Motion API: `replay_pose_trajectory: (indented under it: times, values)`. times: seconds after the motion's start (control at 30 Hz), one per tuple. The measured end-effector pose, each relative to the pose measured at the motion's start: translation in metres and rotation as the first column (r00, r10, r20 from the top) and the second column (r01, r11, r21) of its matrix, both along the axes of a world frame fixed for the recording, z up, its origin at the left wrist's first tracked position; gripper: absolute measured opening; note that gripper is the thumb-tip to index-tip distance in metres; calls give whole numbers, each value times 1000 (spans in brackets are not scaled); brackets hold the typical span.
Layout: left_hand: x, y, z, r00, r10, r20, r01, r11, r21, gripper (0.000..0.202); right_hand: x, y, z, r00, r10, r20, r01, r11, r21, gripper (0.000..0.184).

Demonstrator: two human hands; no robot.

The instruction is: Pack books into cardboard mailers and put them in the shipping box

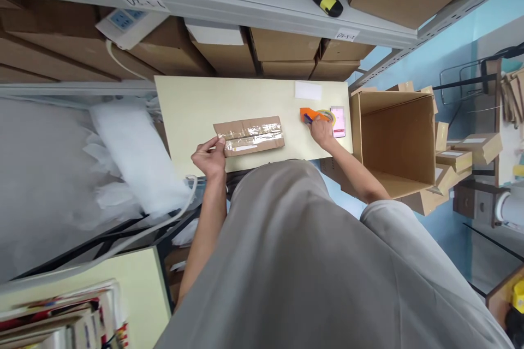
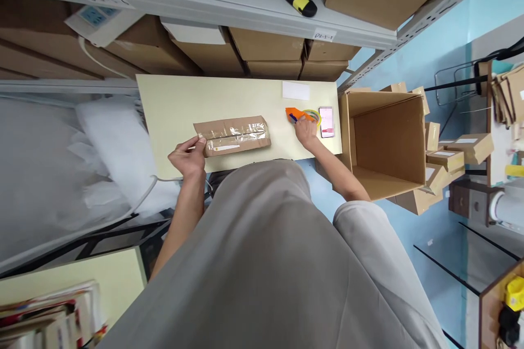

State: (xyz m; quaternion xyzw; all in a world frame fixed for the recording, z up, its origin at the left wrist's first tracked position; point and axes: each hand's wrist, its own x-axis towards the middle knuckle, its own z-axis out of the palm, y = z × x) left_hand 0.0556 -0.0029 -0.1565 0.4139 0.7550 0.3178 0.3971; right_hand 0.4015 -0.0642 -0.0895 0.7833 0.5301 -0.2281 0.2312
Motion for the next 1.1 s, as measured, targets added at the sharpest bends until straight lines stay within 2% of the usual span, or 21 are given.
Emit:
replay_pose_trajectory:
  times: [0.07, 0.2, 0.33, 0.43, 0.53, 0.63, 0.77, 0.87, 0.97, 1.1]
  values:
    - [-2, 0, 0, 1000, -8, -5, 8, 1000, -5, 32, -3, -11, -18, 999, -41, -10, 41, 999, 35, 56]
    - [0, -2, 1, 998, -39, -52, 40, 999, 15, 30, -14, -29, -50, 994, -96, -58, 101, 991, 85, 52]
    - [4, -7, 5, 993, -78, -84, 81, 996, 35, 29, -18, -41, -64, 986, -132, -98, 147, 975, 168, 49]
    - [7, -9, 7, 990, -92, -107, 97, 995, 40, 31, -21, -44, -56, 983, -167, -75, 181, 942, 282, 47]
    - [9, -12, 9, 990, -86, -114, 90, 995, 37, 40, -33, -41, -34, 987, -155, -41, 158, 904, 398, 47]
    - [10, -13, 10, 985, -103, -139, 111, 993, 49, 38, -57, -29, -9, 995, -36, -95, 76, 885, 458, 54]
    - [16, -14, 9, 966, -152, -208, 173, 981, 84, 37, -93, -5, 12, 986, 113, -119, -53, 905, 423, 73]
    - [25, -17, 8, 953, -172, -249, 201, 975, 95, 52, -110, 11, 14, 983, 150, -109, -102, 928, 359, 87]
    - [33, -20, 6, 942, -162, -293, 199, 975, 102, 68, -114, 17, 10, 981, 151, -119, -108, 944, 311, 90]
    - [29, -19, 1, 940, -157, -304, 200, 973, 114, 58, -108, 15, 5, 986, 93, -135, -52, 957, 284, 86]
